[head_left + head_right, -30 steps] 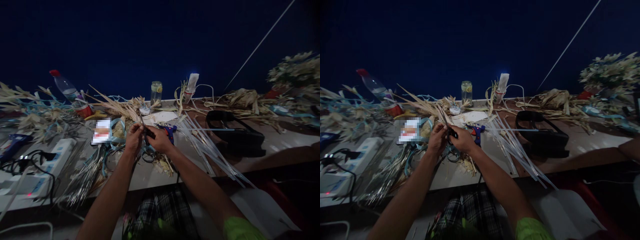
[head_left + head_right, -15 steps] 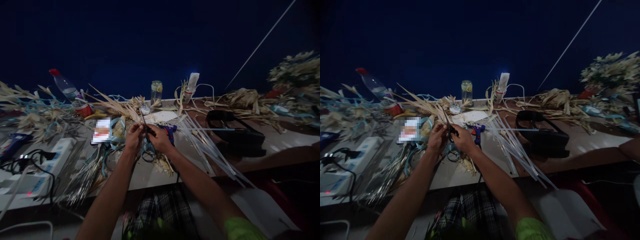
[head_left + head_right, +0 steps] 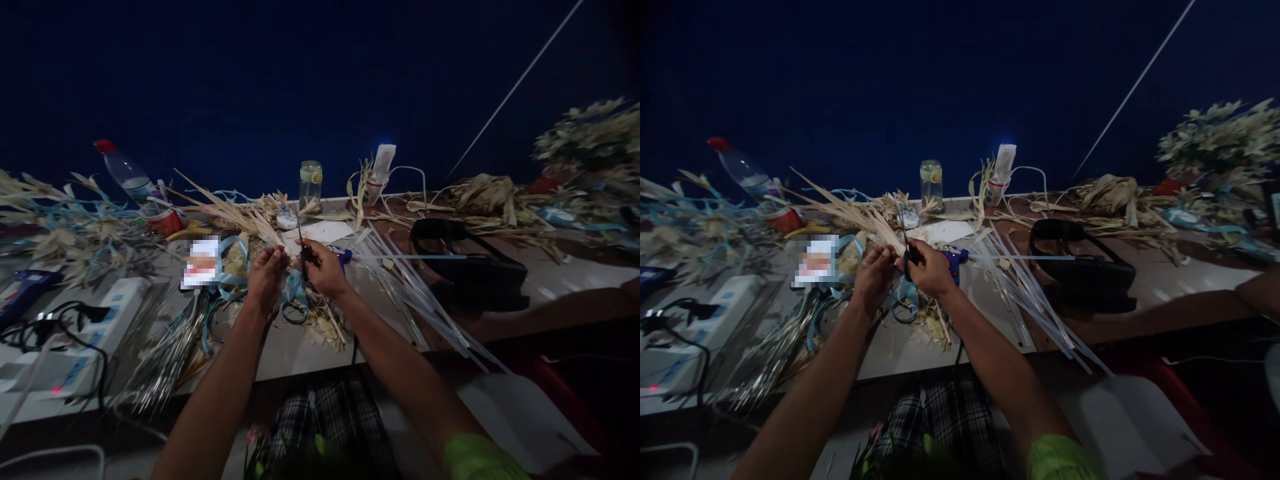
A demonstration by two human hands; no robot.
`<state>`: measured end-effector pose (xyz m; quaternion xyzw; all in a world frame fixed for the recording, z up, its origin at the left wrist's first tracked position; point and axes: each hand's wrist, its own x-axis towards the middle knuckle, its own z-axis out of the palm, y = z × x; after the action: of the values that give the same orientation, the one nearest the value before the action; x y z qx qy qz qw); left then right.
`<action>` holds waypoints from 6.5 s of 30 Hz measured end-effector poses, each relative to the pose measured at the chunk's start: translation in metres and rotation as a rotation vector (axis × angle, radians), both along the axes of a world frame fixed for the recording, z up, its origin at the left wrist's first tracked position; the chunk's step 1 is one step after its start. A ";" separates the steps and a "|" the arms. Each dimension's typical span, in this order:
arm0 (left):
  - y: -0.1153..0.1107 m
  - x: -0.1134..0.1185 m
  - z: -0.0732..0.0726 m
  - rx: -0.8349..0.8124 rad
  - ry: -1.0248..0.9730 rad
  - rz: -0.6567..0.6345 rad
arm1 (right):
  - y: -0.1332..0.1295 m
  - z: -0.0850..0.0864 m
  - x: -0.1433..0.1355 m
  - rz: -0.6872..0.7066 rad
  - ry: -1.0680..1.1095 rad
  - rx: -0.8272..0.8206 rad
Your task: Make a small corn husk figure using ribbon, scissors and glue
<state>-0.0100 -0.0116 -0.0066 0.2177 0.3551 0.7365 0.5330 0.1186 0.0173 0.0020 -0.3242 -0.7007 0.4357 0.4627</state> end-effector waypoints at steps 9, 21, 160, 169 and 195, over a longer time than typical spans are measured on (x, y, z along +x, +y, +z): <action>0.000 -0.001 0.002 -0.017 -0.059 -0.029 | -0.002 0.002 0.006 -0.010 -0.354 0.325; 0.001 -0.002 0.001 -0.046 -0.038 -0.006 | 0.001 0.004 0.007 -0.017 -0.385 0.346; 0.004 -0.023 -0.009 0.181 1.125 0.569 | 0.023 0.027 0.067 0.876 -0.205 -0.459; 0.010 -0.023 -0.012 0.042 0.503 0.295 | 0.021 0.029 0.065 0.573 0.096 -0.409; 0.006 -0.016 -0.005 0.012 0.454 0.246 | 0.030 -0.009 0.020 -0.115 -0.413 -0.033</action>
<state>-0.0256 -0.0056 -0.0113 0.3360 0.4850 0.7301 0.3448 0.1382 0.0474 -0.0074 -0.4534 -0.7537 0.3445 0.3282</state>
